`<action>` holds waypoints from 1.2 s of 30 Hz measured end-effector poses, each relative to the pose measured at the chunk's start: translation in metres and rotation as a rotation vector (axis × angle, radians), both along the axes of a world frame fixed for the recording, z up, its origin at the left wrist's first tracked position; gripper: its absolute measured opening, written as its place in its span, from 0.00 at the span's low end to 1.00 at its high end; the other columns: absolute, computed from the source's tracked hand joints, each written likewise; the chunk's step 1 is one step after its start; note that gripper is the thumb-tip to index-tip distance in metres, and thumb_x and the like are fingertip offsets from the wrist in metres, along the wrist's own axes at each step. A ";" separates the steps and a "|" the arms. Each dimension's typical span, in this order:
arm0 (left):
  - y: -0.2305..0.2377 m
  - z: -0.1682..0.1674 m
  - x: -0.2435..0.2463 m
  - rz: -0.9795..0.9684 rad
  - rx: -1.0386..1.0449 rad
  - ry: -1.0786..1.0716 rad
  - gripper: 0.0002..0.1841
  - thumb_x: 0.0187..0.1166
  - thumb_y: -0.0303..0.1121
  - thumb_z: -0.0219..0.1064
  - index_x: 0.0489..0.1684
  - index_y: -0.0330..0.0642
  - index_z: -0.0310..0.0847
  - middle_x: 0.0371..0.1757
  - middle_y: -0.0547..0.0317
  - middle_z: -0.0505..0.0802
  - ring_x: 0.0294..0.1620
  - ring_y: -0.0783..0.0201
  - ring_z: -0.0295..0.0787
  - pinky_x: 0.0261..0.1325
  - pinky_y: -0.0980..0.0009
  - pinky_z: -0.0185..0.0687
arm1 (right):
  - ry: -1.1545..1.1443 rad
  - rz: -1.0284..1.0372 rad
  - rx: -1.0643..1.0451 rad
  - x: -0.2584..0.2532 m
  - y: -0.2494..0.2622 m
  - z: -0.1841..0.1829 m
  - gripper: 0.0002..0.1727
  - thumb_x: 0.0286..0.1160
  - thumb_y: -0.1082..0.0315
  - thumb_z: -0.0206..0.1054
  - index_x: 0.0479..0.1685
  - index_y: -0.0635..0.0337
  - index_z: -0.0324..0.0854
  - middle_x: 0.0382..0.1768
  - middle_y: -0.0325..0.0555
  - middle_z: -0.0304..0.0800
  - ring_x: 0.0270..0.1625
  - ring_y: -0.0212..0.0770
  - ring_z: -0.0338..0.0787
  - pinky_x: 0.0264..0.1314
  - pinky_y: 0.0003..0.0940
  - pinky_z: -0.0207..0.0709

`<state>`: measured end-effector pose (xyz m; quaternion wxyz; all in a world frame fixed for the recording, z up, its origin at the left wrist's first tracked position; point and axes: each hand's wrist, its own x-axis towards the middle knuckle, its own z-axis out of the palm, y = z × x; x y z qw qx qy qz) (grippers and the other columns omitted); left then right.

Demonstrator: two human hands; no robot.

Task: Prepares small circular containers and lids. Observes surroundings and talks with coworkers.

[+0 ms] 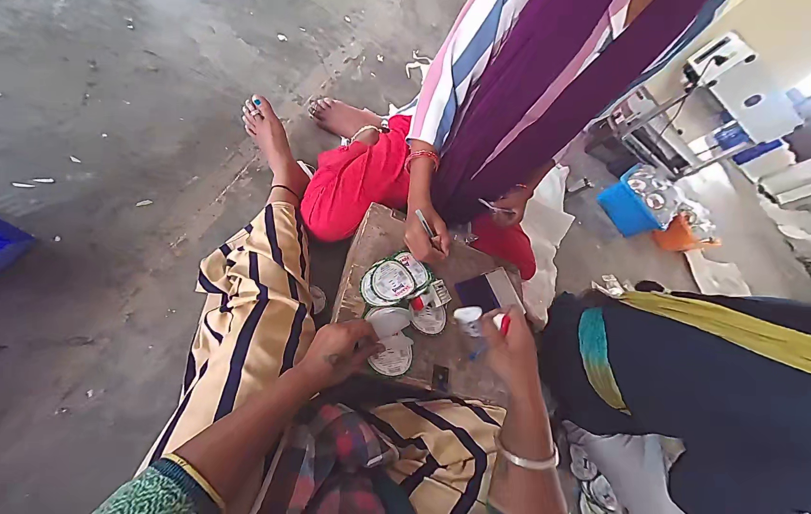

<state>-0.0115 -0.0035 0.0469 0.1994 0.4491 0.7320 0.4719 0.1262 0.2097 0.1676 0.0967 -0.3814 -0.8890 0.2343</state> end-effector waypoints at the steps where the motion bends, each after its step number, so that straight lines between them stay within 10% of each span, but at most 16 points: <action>1: 0.001 0.000 -0.001 0.018 -0.007 -0.008 0.17 0.83 0.38 0.67 0.46 0.27 0.87 0.41 0.37 0.94 0.43 0.42 0.93 0.52 0.43 0.84 | 0.015 0.087 -0.028 0.005 -0.017 -0.003 0.18 0.83 0.67 0.60 0.57 0.79 0.76 0.41 0.64 0.86 0.42 0.52 0.87 0.48 0.53 0.79; 8: 0.002 -0.003 0.001 0.046 0.040 -0.007 0.21 0.88 0.31 0.58 0.79 0.38 0.75 0.47 0.35 0.95 0.45 0.36 0.94 0.53 0.37 0.84 | -0.142 0.353 0.028 -0.008 -0.087 -0.025 0.16 0.80 0.64 0.63 0.53 0.70 0.82 0.29 0.56 0.89 0.32 0.55 0.91 0.34 0.54 0.82; 13: 0.000 0.004 0.000 -0.035 0.004 -0.005 0.18 0.86 0.23 0.54 0.62 0.40 0.90 0.54 0.36 0.93 0.54 0.38 0.92 0.59 0.39 0.82 | -0.496 0.306 -0.056 -0.030 -0.103 -0.022 0.19 0.87 0.62 0.59 0.66 0.67 0.76 0.41 0.60 0.91 0.48 0.62 0.93 0.50 0.59 0.81; 19: -0.004 0.006 0.000 -0.177 -0.072 0.055 0.17 0.86 0.30 0.60 0.67 0.40 0.87 0.70 0.34 0.88 0.63 0.34 0.90 0.63 0.36 0.80 | 0.097 0.065 0.018 0.010 -0.053 -0.006 0.17 0.81 0.69 0.59 0.56 0.80 0.76 0.40 0.61 0.87 0.40 0.49 0.87 0.45 0.48 0.81; 23: -0.006 0.008 -0.001 -0.233 -0.125 0.148 0.29 0.71 0.47 0.78 0.69 0.41 0.86 0.79 0.33 0.81 0.69 0.30 0.86 0.63 0.34 0.79 | -0.008 -0.226 0.070 0.003 0.013 0.014 0.20 0.88 0.66 0.58 0.65 0.77 0.74 0.51 0.72 0.86 0.56 0.64 0.87 0.61 0.62 0.75; 36: -0.002 0.005 0.006 -0.061 -0.038 0.076 0.14 0.74 0.39 0.76 0.38 0.35 0.95 0.65 0.33 0.91 0.63 0.33 0.91 0.61 0.35 0.81 | -0.318 -0.313 0.012 -0.034 0.103 -0.028 0.28 0.88 0.59 0.61 0.77 0.72 0.69 0.65 0.75 0.83 0.69 0.73 0.83 0.70 0.69 0.71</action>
